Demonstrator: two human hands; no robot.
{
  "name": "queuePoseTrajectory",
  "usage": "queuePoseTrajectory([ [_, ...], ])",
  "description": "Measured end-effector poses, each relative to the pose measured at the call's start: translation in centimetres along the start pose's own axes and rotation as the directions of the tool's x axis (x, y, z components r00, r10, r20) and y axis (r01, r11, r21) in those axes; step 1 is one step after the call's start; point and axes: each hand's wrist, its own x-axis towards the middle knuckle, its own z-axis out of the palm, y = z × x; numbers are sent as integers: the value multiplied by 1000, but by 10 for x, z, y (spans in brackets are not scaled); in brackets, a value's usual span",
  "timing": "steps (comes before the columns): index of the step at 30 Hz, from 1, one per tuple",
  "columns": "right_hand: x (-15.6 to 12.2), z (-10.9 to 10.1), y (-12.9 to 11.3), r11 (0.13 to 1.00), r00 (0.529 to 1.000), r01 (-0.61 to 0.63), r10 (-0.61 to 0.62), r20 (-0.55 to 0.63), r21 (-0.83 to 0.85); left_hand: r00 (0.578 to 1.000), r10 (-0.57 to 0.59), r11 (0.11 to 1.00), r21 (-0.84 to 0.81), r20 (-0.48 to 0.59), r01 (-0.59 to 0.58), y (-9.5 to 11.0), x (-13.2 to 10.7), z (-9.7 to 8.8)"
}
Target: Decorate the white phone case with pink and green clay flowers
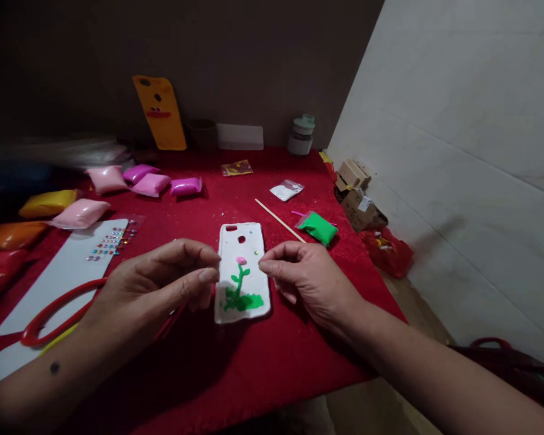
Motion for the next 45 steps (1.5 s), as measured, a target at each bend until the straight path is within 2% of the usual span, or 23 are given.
queuePoseTrajectory([
  [2,0,3,-1,999,1000,4,-5,-11,-52,1000,11,1000,-6,5,-11,-1,0,0],
  [8,6,12,-1,989,994,-88,81,-70,-117,998,60,998,-8,3,-60,-2,0,0],
  [13,8,9,8,957,998,-42,26,-58,-288,997,80,996,-26,3,-80,0,-1,3],
  [19,7,7,14,923,998,-4,-18,-54,-384,997,82,996,-20,-9,-82,2,1,4],
  [26,8,6,14,901,998,-3,-26,-61,-435,996,88,996,18,-23,-88,1,-1,3],
  [45,6,14,13,887,994,34,-80,-81,-461,996,78,997,-15,-32,-79,1,-1,7],
])
